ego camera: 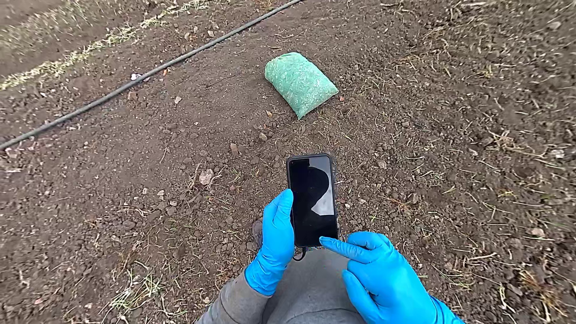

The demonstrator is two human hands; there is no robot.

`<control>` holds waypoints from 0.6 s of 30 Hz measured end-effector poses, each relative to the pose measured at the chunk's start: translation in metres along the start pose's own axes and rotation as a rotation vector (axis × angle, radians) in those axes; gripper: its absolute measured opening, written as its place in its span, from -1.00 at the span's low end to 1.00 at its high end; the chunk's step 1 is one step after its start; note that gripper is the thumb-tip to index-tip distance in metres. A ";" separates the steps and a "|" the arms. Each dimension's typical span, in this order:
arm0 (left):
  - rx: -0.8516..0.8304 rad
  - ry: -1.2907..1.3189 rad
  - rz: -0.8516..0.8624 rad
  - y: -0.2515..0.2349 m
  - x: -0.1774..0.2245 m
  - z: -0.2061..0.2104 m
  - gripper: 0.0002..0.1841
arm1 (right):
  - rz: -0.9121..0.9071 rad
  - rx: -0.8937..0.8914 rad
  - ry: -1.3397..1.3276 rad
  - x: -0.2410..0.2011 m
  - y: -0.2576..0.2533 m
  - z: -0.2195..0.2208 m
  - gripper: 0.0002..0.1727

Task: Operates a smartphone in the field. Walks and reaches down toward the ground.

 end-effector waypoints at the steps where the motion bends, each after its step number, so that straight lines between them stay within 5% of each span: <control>1: 0.011 0.008 -0.003 0.000 0.000 -0.002 -0.51 | 0.009 0.007 -0.002 0.002 0.001 -0.001 -0.58; 18: 0.030 0.025 -0.010 0.004 -0.001 -0.007 -0.50 | 0.010 0.104 -0.055 0.000 0.010 -0.003 -0.58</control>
Point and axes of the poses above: each hand's wrist, its own y-axis away from the middle knuckle, its own z-axis out of the palm, x = y × z, the point moved 6 cm from there along -y, towards the middle knuckle, and after that the axes turned 15 degrees about x, right-handed, at the moved point
